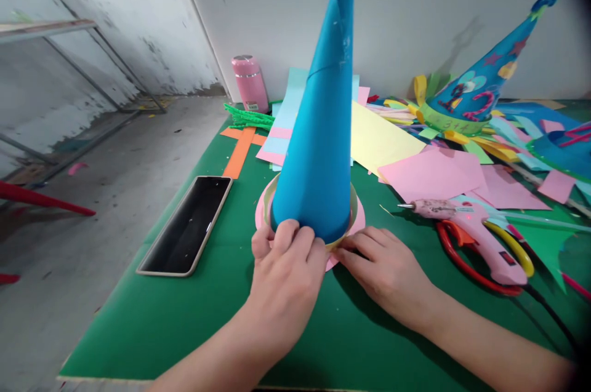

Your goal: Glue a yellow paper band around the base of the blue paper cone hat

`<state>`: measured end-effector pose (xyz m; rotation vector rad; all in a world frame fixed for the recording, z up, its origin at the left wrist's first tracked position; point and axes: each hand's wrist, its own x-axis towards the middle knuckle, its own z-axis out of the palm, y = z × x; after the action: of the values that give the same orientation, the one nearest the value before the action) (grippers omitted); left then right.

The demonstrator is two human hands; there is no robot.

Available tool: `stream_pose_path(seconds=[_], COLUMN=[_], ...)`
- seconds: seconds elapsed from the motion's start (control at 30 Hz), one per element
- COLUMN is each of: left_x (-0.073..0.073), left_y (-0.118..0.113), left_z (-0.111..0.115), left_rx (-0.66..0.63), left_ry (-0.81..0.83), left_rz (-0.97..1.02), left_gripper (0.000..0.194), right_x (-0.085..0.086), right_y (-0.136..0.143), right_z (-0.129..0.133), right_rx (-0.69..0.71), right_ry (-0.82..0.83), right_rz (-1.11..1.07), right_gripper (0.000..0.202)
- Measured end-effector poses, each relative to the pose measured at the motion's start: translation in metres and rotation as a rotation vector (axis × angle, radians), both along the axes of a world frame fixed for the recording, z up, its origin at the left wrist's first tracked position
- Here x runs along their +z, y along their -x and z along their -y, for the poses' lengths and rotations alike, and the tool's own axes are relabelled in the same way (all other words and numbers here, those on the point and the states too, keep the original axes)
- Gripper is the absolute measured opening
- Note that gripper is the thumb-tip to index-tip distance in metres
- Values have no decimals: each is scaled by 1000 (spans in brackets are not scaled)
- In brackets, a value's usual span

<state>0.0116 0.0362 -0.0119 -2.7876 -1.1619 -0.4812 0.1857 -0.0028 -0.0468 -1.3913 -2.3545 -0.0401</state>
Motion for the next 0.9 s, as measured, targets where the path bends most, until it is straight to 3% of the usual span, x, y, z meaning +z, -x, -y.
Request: stream_pose_path(seconds=[0.37, 0.63, 0.9], left_x=[2, 2, 3], left_y=[-2, -2, -1], left_z=[-1, -2, -4], left_rx=[27, 32, 28], left_ry=[91, 127, 130], left_rz=[21, 4, 6], left_gripper=[26, 18, 21], right_x=[3, 4, 7], right_y=[3, 1, 2], right_z=[0, 1, 1], right_rx=[-11, -3, -10], right_ry=[89, 118, 150], right_rz=[-95, -130, -136], right_gripper=[20, 22, 22])
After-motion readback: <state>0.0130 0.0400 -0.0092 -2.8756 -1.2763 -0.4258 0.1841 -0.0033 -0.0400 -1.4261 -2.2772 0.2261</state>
